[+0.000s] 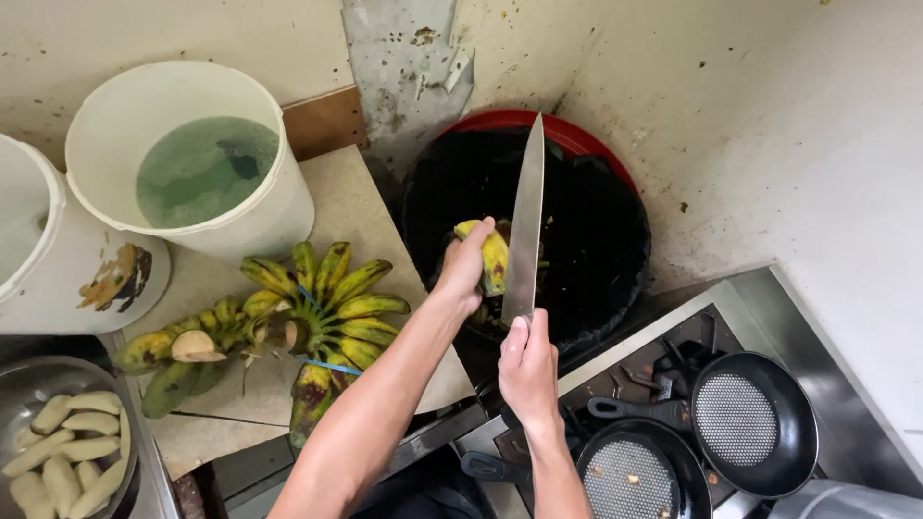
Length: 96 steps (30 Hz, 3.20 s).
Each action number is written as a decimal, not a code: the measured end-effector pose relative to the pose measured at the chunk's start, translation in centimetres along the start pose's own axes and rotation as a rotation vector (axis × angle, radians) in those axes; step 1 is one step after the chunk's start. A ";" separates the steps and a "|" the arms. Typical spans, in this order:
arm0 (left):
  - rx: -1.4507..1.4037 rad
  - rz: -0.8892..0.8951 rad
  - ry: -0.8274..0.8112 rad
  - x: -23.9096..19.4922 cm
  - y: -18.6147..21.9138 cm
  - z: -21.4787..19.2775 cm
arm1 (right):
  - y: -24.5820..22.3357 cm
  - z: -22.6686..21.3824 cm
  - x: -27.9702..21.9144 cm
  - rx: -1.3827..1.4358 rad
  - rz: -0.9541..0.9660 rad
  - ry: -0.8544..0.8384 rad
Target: The person peels green bananas using a large knife, removing the skin in strips and placing the peeled fruit into a metal bowl in the sink. The peels are discarded into a nearby trash bin.
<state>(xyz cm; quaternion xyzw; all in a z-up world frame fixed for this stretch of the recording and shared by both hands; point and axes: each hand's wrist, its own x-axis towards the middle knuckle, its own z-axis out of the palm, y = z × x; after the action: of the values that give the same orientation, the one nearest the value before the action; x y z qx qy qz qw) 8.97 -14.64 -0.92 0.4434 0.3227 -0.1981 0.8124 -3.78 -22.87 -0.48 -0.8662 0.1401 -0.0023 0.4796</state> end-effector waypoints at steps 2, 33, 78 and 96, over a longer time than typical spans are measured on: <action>0.016 0.051 -0.061 0.2 -0.9 -0.1 | 0.6 0.0 0.4 0.023 -0.011 0.012; 0.546 0.754 -0.448 -1.6 -2.3 -2.4 | -1.8 -1.2 2.1 0.219 -0.091 0.023; 0.843 0.983 -0.389 0.8 -1.3 -5.6 | -1.8 -0.2 2.4 0.461 -0.267 0.113; -0.122 0.452 -0.847 3.0 2.4 -6.0 | 3.2 -2.9 -7.6 0.297 0.363 -0.314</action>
<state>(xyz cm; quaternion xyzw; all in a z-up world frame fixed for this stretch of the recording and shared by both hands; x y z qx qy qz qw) 10.48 -8.40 -4.00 0.3342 -0.1300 -0.1605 0.9196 -12.29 -25.01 -0.58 -0.7369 0.2149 0.1972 0.6098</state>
